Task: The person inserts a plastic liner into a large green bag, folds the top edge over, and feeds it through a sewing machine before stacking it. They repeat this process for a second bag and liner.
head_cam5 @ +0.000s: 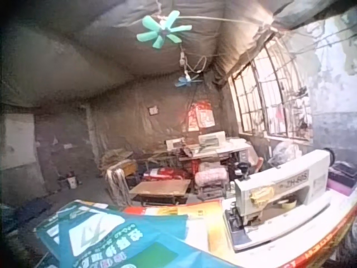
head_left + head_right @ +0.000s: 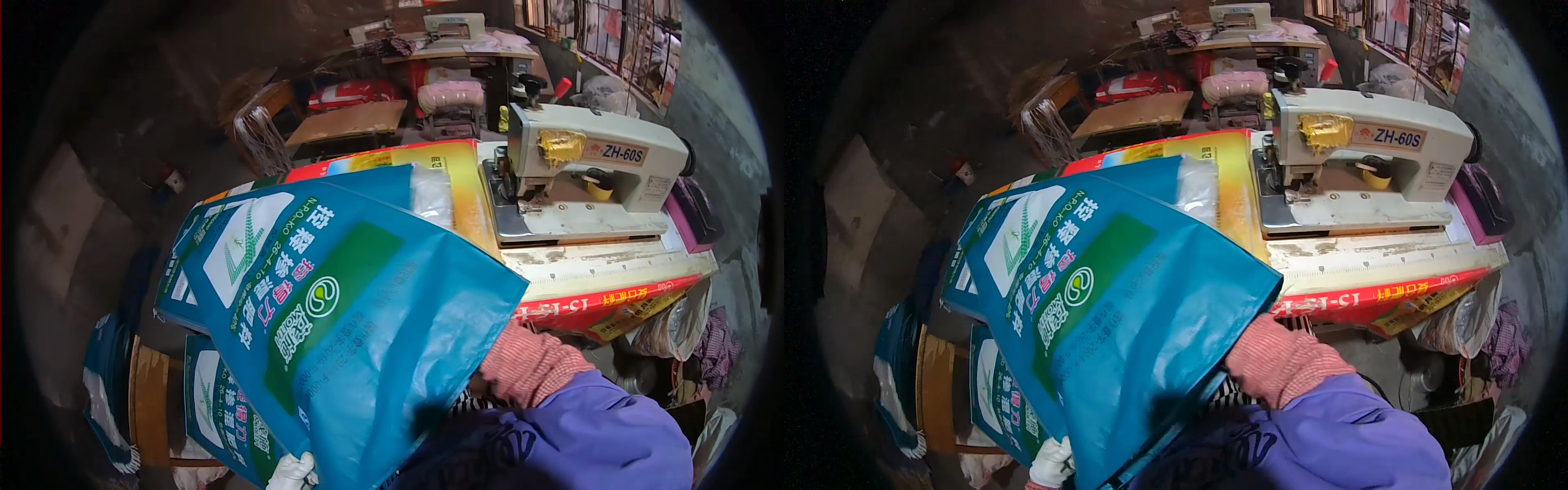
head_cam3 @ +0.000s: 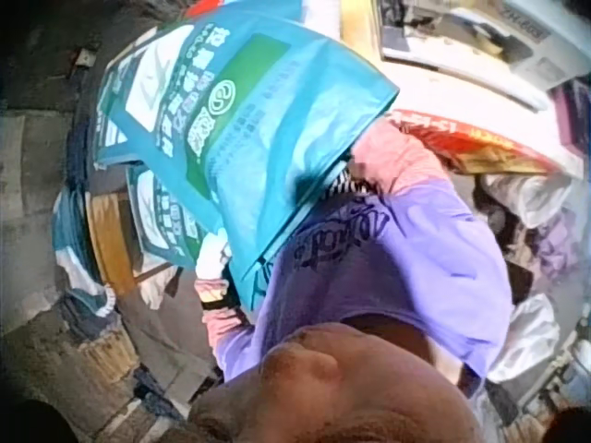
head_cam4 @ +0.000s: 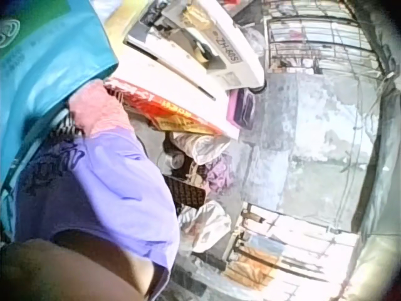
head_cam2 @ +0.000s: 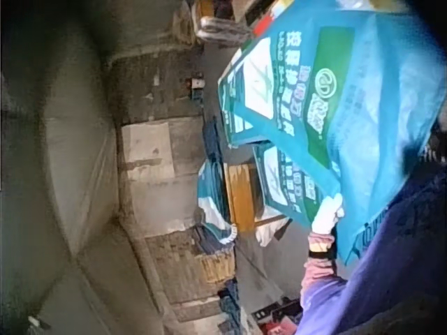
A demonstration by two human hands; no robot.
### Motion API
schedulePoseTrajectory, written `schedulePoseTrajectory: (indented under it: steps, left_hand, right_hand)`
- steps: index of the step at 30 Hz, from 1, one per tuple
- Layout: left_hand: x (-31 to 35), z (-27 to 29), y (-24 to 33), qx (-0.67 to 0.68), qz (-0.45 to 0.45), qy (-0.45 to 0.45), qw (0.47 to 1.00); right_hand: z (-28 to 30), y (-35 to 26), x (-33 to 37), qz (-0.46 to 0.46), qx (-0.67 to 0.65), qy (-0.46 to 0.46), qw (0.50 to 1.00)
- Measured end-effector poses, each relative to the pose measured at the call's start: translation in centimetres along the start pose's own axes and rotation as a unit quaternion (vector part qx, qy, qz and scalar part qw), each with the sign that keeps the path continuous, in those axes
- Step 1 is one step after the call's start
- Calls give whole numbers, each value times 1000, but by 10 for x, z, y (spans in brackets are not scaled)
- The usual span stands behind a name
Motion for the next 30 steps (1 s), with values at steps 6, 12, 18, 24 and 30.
schedulePoseTrajectory:
  steps: [6, 12, 18, 24, 30]
  left_hand:
    - [4, -11, -1, 19, -23, -47, 998]
    - [-1, -4, -5, 11, -40, -28, 999]
    - [-29, 1, -38, 128, -21, -99, 987]
    - [-27, -4, -6, -9, -99, -57, 993]
    - [-7, -3, 6, 17, -58, -85, 995]
  right_hand:
    - [34, -21, -53, 25, 17, 43, 999]
    - [136, -51, 30, 157, -6, 142, 977]
    - [198, -61, 128, 253, -280, -318, 870]
    - [228, 56, 49, 3, -131, 14, 991]
    - [145, 78, 66, -98, -79, -204, 971]
Point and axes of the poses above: each hand's wrist, its own x-axis away from the middle knuckle, its own z-axis out of the back of the hand, y = z × x, the point moved 10 cm from there along -x, towards the middle knuckle, and after that the axes turned 4 degrees about y, right-handed, at the moved point
